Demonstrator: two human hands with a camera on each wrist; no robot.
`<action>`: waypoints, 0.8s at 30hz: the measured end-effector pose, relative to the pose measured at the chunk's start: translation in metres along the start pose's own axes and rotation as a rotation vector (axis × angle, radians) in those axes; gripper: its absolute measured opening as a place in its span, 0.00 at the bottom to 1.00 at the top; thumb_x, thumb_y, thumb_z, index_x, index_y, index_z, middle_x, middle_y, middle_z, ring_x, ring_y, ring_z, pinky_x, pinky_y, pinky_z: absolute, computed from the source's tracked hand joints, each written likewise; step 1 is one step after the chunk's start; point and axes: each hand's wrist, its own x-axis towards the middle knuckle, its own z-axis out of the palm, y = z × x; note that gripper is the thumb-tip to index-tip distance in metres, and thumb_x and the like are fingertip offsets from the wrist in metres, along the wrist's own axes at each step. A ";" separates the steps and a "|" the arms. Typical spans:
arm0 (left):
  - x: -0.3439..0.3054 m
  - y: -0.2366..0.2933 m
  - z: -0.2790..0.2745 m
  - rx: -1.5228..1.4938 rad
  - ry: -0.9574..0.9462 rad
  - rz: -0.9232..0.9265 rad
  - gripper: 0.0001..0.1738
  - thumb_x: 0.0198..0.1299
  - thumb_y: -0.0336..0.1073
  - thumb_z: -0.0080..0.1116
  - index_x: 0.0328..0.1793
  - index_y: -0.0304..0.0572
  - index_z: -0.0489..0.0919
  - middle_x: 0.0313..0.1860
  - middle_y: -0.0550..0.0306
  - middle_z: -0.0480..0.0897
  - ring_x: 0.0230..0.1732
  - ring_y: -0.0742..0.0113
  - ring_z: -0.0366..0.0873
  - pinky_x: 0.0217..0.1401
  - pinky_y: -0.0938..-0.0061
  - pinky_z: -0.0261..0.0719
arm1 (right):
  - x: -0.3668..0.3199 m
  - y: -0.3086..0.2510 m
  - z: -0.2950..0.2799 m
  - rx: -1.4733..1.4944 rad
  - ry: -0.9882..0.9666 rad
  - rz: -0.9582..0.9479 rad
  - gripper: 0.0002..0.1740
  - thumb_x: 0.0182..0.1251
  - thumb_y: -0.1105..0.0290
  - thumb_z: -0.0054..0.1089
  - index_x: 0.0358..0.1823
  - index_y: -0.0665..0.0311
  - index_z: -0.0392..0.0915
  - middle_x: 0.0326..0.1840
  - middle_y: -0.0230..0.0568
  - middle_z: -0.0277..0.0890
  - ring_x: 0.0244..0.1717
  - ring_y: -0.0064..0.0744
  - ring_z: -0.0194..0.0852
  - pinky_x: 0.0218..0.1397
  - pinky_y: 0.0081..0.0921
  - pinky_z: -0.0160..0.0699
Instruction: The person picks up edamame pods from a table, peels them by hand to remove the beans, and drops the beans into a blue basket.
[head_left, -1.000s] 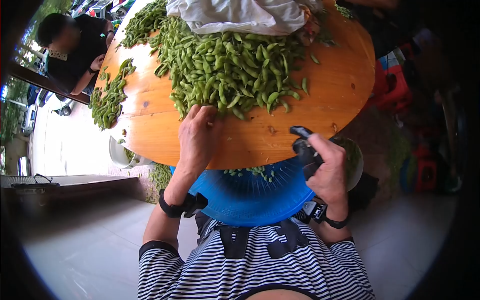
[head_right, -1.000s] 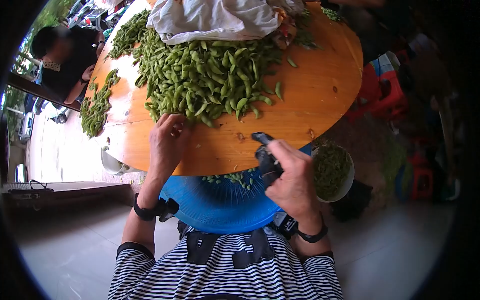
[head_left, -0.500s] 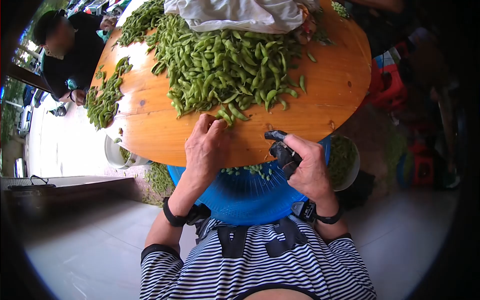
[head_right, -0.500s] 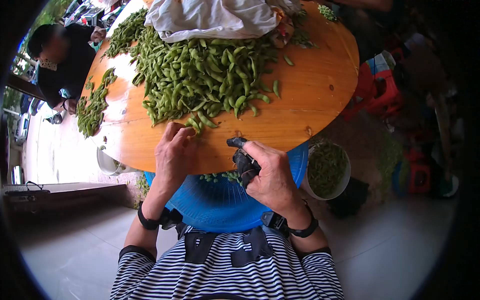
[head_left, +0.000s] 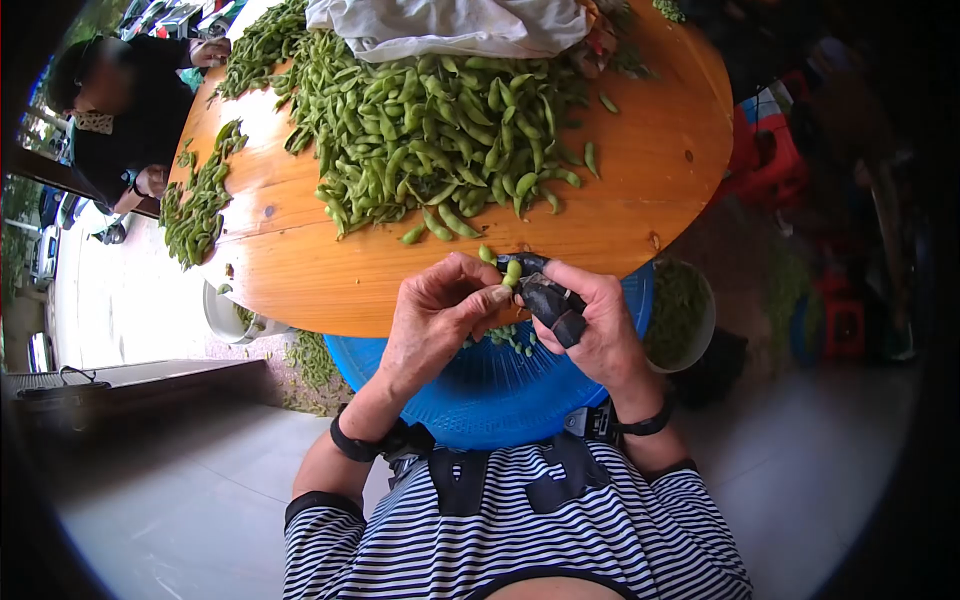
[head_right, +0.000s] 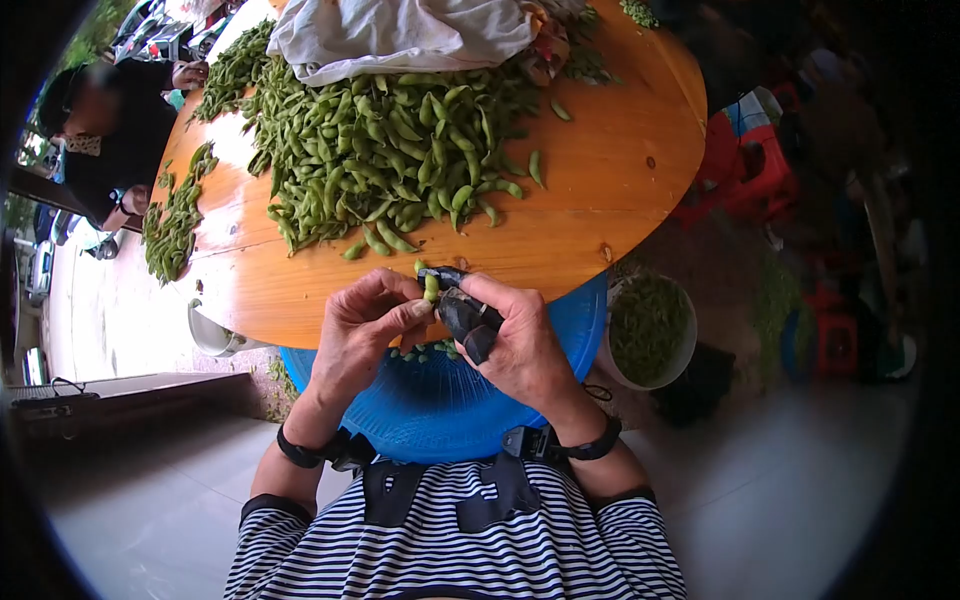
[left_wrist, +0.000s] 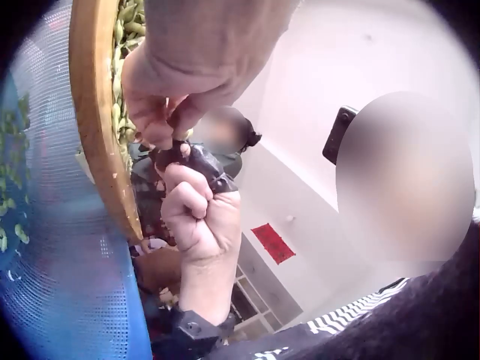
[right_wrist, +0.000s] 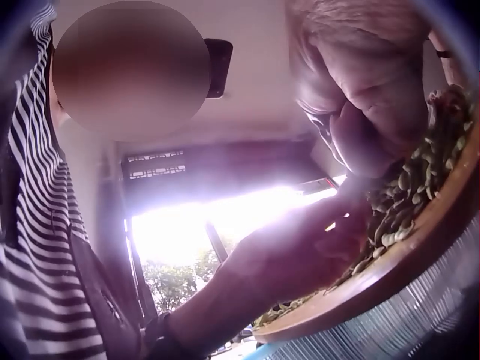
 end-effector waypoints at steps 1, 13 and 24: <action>-0.001 0.002 0.005 0.021 0.021 0.044 0.03 0.62 0.26 0.64 0.38 0.34 0.80 0.31 0.58 0.82 0.25 0.77 0.74 0.25 0.82 0.71 | -0.001 0.001 0.000 0.021 0.002 0.029 0.09 0.59 0.78 0.55 0.40 0.74 0.76 0.28 0.31 0.69 0.31 0.14 0.65 0.33 0.17 0.68; 0.001 -0.008 0.002 -0.488 -0.204 -0.091 0.13 0.61 0.26 0.63 0.48 0.35 0.72 0.34 0.50 0.83 0.26 0.69 0.81 0.20 0.80 0.74 | 0.003 0.012 -0.008 0.504 -0.171 0.021 0.13 0.67 0.67 0.60 0.41 0.72 0.76 0.22 0.24 0.64 0.21 0.10 0.61 0.22 0.13 0.61; 0.000 0.001 0.008 0.034 -0.154 0.030 0.18 0.63 0.32 0.64 0.55 0.37 0.71 0.34 0.61 0.81 0.32 0.75 0.80 0.35 0.83 0.76 | 0.000 0.009 0.003 -0.414 0.062 -0.409 0.11 0.51 0.82 0.60 0.38 0.72 0.76 0.26 0.42 0.67 0.25 0.37 0.70 0.29 0.28 0.67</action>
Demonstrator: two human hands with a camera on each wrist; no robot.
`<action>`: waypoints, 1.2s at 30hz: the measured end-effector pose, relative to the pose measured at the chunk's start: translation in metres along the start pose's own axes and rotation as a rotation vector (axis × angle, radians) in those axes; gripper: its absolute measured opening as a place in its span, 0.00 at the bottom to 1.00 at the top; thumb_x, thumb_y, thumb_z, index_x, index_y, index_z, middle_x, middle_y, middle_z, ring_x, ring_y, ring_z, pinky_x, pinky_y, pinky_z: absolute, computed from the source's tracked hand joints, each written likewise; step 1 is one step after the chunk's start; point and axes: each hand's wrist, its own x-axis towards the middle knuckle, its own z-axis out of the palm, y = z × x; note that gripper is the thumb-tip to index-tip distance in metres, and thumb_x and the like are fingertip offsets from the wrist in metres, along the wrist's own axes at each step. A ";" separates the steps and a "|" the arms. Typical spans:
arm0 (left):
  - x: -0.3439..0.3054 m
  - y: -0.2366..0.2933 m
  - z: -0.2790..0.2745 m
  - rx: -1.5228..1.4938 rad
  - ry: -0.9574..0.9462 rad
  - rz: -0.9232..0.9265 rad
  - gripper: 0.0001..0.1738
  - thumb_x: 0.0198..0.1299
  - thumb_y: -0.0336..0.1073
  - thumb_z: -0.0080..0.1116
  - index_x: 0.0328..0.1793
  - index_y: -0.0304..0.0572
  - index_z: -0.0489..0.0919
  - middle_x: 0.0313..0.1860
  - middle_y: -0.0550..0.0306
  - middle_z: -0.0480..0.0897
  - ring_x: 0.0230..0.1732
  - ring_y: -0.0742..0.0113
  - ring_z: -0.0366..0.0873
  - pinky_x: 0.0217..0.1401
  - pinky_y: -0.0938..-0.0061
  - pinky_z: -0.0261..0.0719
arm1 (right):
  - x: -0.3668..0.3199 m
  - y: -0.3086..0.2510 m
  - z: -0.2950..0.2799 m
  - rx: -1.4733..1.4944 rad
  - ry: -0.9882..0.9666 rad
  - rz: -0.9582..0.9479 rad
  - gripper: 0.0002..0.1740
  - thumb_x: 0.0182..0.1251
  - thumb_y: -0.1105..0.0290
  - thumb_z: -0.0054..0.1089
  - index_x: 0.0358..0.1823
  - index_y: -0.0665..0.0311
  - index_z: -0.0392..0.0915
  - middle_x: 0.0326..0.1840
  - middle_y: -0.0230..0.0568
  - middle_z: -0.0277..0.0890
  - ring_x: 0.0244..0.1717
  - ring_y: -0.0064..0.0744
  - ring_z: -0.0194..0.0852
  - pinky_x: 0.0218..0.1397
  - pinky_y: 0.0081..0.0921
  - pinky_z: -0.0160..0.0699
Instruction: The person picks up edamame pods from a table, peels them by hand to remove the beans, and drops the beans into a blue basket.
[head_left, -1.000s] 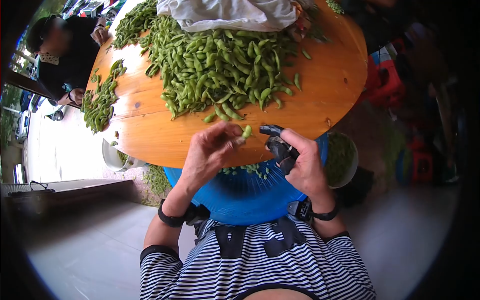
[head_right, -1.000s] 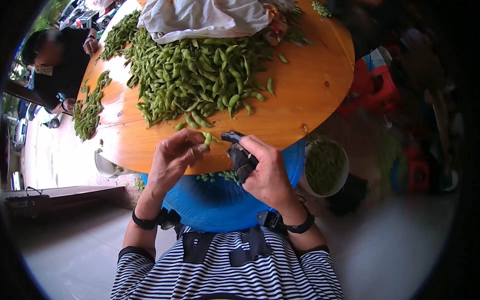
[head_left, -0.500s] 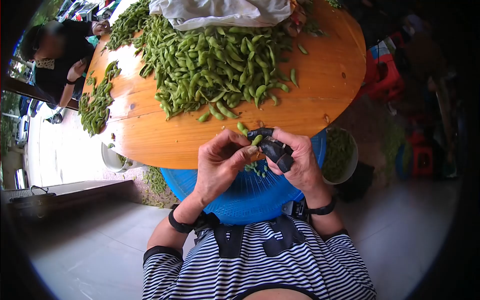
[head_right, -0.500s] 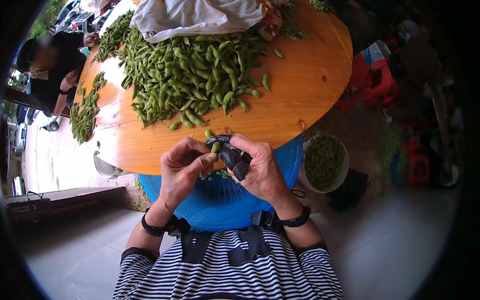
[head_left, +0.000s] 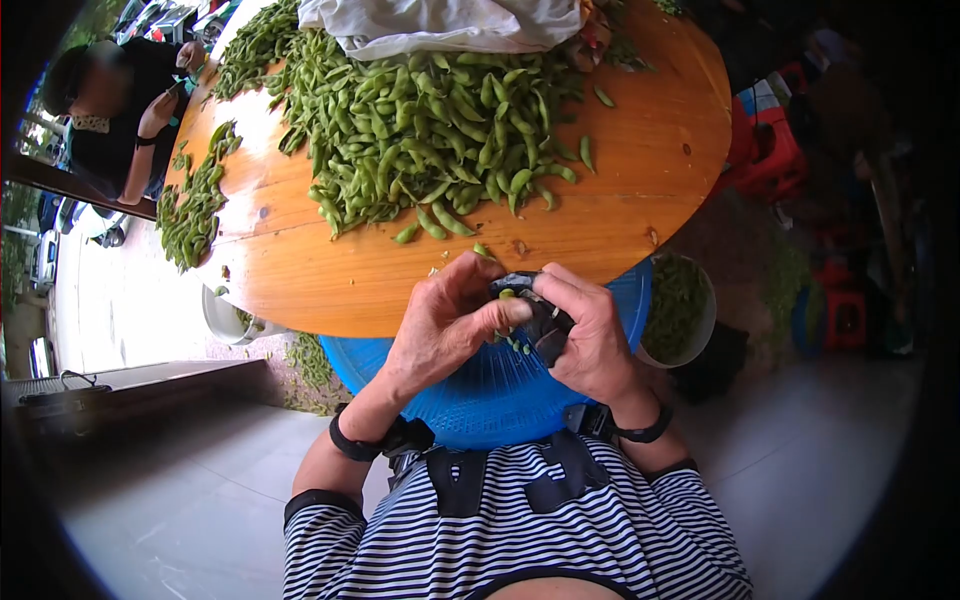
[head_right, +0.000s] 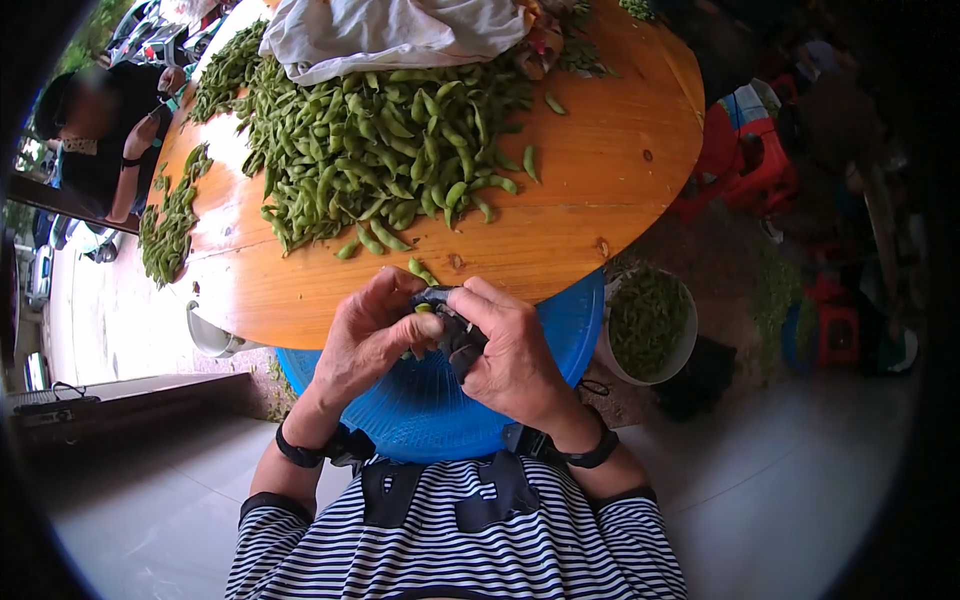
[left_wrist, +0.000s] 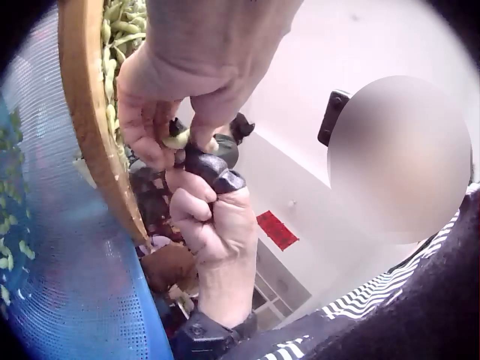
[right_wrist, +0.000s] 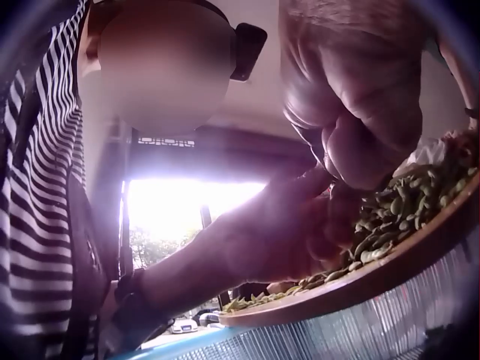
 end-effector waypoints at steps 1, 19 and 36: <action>0.000 0.003 0.001 0.148 0.018 0.004 0.15 0.64 0.31 0.62 0.54 0.35 0.72 0.33 0.60 0.81 0.33 0.74 0.80 0.36 0.81 0.77 | 0.000 -0.003 0.000 -0.006 -0.001 0.017 0.12 0.50 0.83 0.59 0.38 0.73 0.75 0.28 0.45 0.67 0.28 0.43 0.70 0.30 0.31 0.67; -0.001 -0.013 0.001 -0.188 0.075 -0.078 0.21 0.68 0.29 0.47 0.66 0.31 0.72 0.40 0.57 0.83 0.29 0.77 0.74 0.33 0.82 0.73 | -0.007 -0.012 0.026 -0.327 0.165 -0.065 0.27 0.39 0.86 0.65 0.47 0.73 0.72 0.37 0.48 0.63 0.35 0.50 0.73 0.32 0.37 0.74; 0.000 -0.022 0.000 -0.229 0.068 -0.020 0.06 0.67 0.31 0.58 0.47 0.38 0.79 0.36 0.62 0.81 0.33 0.75 0.75 0.36 0.80 0.72 | 0.002 -0.006 -0.012 0.098 0.078 0.135 0.12 0.58 0.77 0.64 0.44 0.71 0.77 0.33 0.42 0.71 0.34 0.33 0.76 0.37 0.25 0.73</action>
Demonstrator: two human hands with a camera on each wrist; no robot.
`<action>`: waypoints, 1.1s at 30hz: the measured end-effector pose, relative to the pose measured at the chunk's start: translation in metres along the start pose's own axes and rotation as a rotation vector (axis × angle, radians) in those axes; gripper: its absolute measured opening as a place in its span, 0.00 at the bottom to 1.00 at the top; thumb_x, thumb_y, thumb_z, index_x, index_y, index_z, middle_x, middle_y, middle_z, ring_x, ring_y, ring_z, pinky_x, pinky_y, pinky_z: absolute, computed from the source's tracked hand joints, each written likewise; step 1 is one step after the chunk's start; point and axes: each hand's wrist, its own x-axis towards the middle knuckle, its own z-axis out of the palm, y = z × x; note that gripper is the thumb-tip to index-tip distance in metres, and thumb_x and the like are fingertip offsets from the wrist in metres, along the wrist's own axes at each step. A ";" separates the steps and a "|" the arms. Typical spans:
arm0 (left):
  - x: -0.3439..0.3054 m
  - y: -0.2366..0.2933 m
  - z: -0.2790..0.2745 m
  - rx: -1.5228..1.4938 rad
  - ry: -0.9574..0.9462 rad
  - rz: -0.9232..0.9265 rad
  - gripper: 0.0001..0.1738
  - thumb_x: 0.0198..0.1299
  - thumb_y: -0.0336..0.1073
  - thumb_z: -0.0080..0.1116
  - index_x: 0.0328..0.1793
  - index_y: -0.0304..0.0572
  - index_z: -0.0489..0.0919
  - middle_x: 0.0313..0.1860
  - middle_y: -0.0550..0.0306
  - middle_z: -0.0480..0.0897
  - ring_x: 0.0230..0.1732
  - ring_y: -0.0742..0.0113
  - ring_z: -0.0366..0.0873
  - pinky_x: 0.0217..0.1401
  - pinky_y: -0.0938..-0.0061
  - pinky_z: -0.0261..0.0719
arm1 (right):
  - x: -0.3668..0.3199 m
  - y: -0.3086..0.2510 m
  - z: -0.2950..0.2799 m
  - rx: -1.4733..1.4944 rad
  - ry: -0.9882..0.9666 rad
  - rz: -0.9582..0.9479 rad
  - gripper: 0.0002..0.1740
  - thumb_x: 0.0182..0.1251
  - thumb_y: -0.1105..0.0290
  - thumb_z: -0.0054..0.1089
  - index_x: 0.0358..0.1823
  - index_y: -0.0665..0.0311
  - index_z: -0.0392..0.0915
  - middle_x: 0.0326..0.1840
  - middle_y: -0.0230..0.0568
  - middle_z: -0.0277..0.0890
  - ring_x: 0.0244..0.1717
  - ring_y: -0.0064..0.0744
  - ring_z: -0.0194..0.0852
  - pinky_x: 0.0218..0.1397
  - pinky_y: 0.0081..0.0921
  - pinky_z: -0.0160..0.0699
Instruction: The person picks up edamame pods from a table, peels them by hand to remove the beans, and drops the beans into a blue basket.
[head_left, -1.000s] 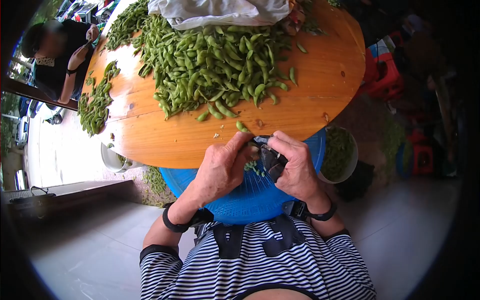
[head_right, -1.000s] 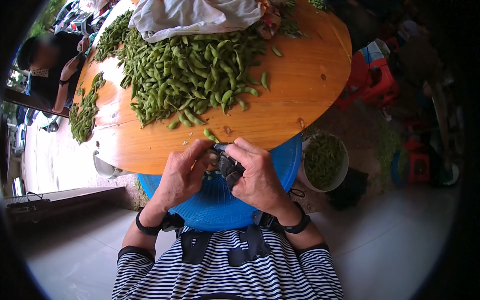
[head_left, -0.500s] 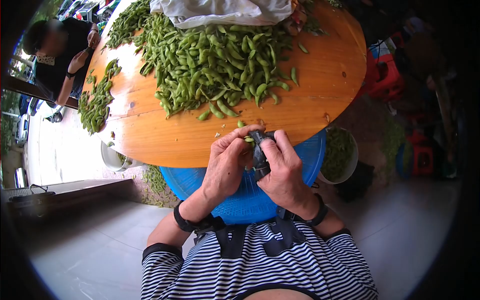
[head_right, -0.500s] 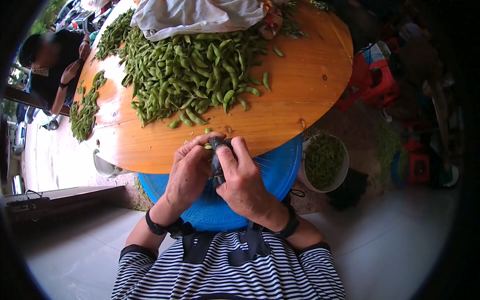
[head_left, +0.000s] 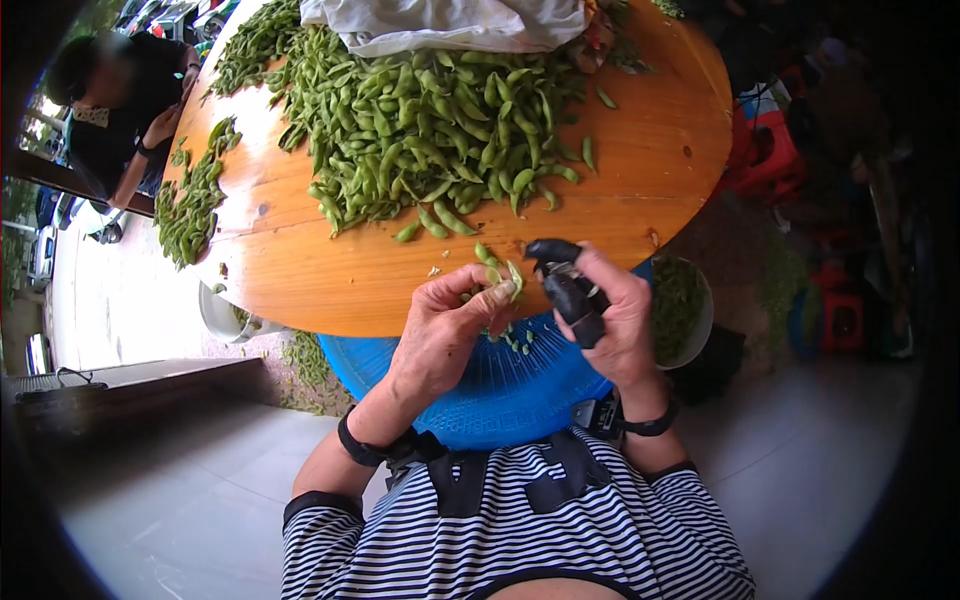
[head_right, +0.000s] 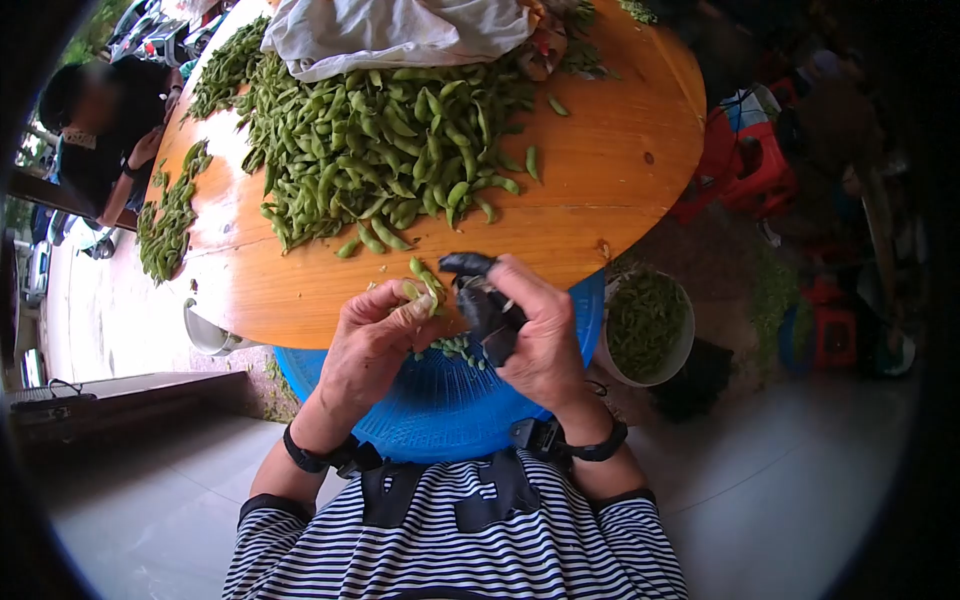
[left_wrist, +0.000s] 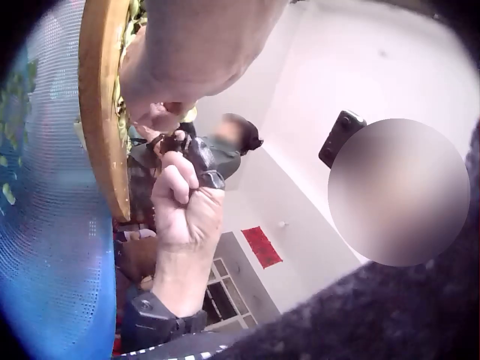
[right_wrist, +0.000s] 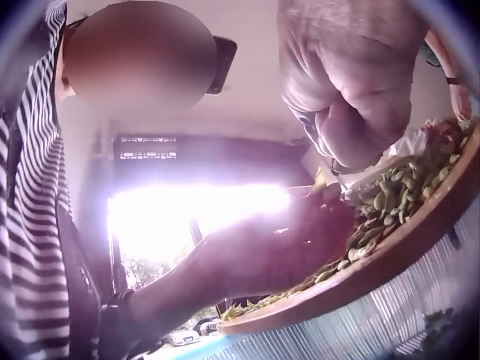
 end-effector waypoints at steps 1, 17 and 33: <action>-0.001 0.005 0.002 -0.124 0.038 -0.052 0.05 0.67 0.30 0.58 0.46 0.38 0.79 0.34 0.61 0.81 0.31 0.74 0.75 0.34 0.80 0.72 | 0.001 -0.004 -0.001 0.034 0.046 0.058 0.13 0.59 0.75 0.65 0.45 0.70 0.78 0.34 0.41 0.72 0.35 0.30 0.76 0.38 0.23 0.73; 0.001 -0.003 0.014 -0.521 -0.013 -0.070 0.03 0.68 0.26 0.53 0.46 0.39 0.77 0.33 0.55 0.82 0.26 0.71 0.76 0.27 0.79 0.73 | 0.001 0.003 0.008 -0.018 0.096 -0.112 0.15 0.50 0.83 0.64 0.41 0.69 0.81 0.29 0.40 0.73 0.31 0.33 0.75 0.36 0.23 0.72; -0.005 -0.001 0.012 -0.356 0.113 -0.146 0.02 0.66 0.28 0.51 0.41 0.43 0.75 0.32 0.62 0.80 0.29 0.76 0.77 0.30 0.83 0.76 | 0.003 -0.001 0.002 -0.228 -0.093 -0.206 0.18 0.45 0.86 0.61 0.41 0.68 0.80 0.27 0.46 0.72 0.29 0.45 0.76 0.32 0.34 0.73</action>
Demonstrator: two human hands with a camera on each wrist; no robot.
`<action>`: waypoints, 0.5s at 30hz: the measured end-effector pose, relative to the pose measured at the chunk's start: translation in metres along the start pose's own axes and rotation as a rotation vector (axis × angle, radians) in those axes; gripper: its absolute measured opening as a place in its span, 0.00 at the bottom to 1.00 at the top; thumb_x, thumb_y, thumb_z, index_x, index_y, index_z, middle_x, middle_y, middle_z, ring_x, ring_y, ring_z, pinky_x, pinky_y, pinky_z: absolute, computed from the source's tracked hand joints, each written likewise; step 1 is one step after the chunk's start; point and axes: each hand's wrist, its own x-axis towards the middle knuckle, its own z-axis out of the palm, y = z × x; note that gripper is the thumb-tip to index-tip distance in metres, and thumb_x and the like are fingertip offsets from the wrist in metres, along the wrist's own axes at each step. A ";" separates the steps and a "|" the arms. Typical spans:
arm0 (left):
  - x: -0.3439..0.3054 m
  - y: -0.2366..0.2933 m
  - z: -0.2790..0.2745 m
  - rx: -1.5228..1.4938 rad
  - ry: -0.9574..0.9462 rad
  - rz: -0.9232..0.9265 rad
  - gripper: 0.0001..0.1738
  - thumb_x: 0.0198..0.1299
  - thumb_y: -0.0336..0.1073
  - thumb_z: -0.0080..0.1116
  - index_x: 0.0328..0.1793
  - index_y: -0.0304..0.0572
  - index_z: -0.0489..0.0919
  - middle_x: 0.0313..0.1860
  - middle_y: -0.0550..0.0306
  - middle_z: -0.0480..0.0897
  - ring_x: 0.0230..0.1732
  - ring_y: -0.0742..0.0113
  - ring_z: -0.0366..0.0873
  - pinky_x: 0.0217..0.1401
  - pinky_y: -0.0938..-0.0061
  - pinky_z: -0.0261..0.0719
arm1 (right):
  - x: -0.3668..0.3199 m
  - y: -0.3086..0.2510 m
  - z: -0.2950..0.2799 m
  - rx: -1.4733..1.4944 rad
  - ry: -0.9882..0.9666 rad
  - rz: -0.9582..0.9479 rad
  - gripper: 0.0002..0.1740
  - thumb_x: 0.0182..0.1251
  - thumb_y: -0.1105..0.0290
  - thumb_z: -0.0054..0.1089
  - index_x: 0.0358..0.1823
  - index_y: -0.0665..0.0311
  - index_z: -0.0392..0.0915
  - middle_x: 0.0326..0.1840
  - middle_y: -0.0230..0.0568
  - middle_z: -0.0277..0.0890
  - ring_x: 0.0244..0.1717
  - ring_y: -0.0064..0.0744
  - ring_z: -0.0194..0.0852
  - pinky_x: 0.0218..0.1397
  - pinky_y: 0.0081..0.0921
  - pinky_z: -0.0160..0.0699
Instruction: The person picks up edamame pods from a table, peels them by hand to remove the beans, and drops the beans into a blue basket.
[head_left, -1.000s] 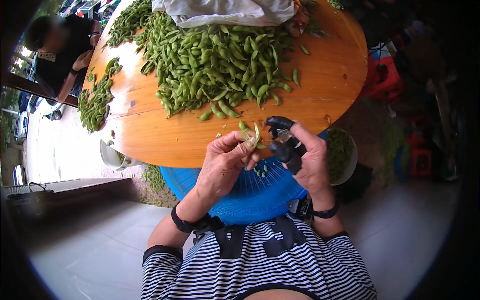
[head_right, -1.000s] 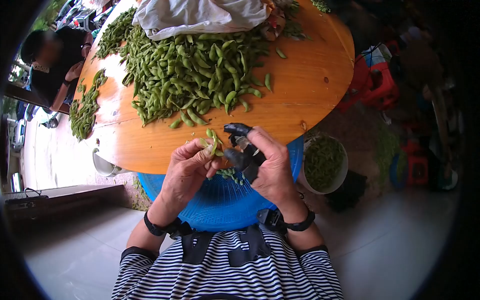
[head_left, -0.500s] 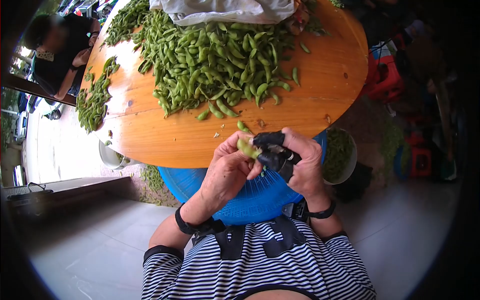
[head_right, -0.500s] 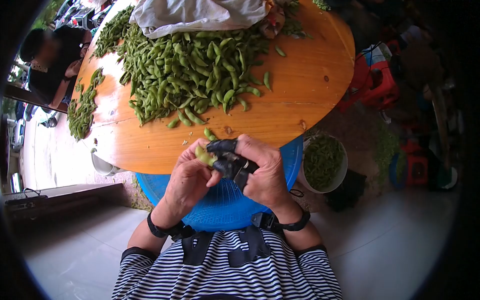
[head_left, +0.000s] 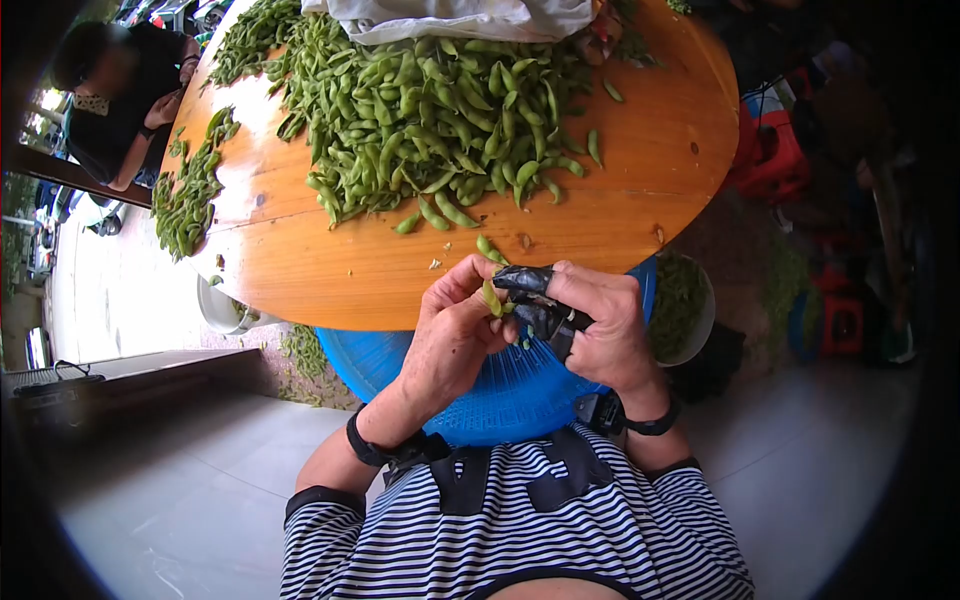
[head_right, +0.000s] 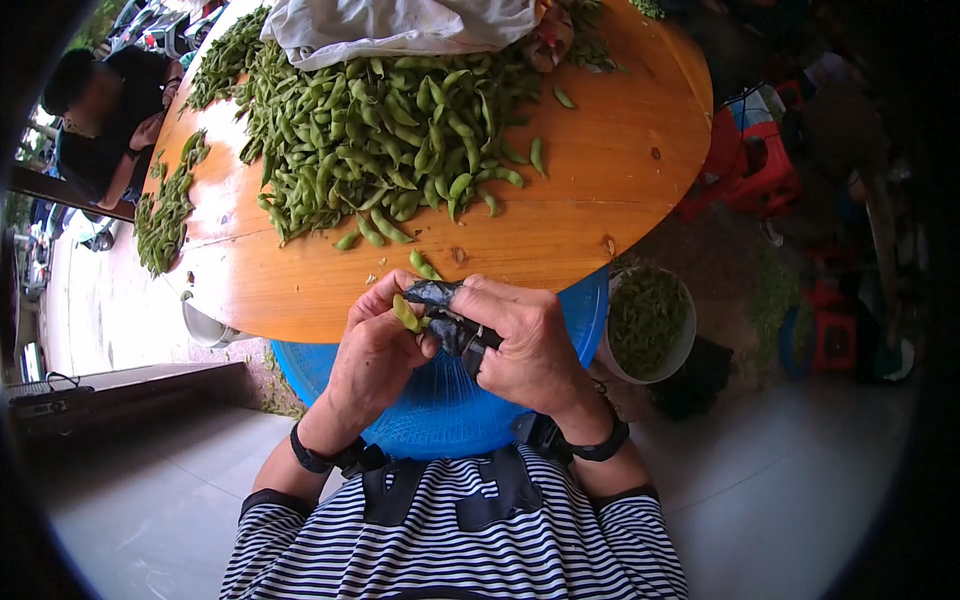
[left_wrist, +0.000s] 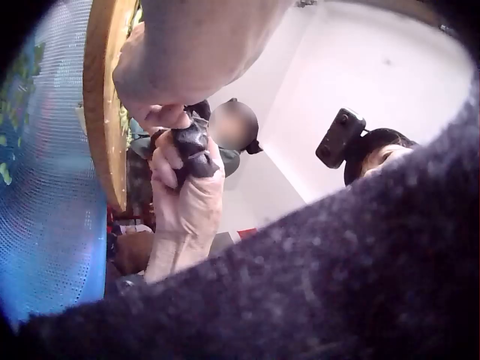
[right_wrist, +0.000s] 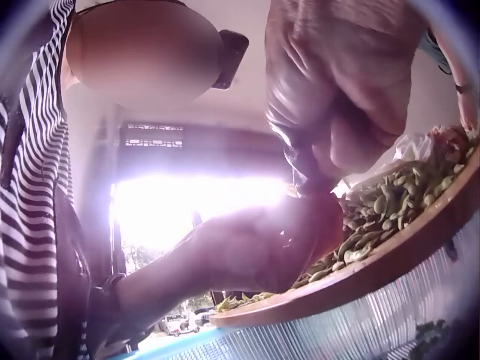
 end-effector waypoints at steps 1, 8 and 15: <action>0.000 -0.001 -0.001 0.014 -0.016 0.019 0.02 0.67 0.29 0.51 0.42 0.44 0.75 0.33 0.64 0.80 0.30 0.77 0.77 0.31 0.83 0.76 | 0.001 -0.001 -0.001 -0.012 -0.048 0.021 0.19 0.45 0.86 0.61 0.42 0.69 0.79 0.28 0.46 0.71 0.30 0.46 0.76 0.32 0.36 0.73; 0.002 -0.011 0.000 0.074 0.102 0.129 0.03 0.72 0.31 0.51 0.43 0.45 0.75 0.37 0.68 0.79 0.32 0.83 0.73 0.27 0.83 0.71 | -0.003 -0.003 0.026 -0.220 0.086 -0.125 0.27 0.40 0.90 0.56 0.48 0.74 0.74 0.36 0.48 0.65 0.32 0.49 0.74 0.32 0.38 0.74; -0.004 -0.002 0.001 0.055 -0.079 0.082 0.03 0.69 0.29 0.55 0.46 0.41 0.77 0.34 0.65 0.79 0.30 0.79 0.73 0.34 0.83 0.72 | -0.005 0.003 0.000 -0.038 0.241 0.065 0.16 0.56 0.67 0.67 0.38 0.70 0.75 0.29 0.45 0.64 0.29 0.43 0.70 0.31 0.32 0.68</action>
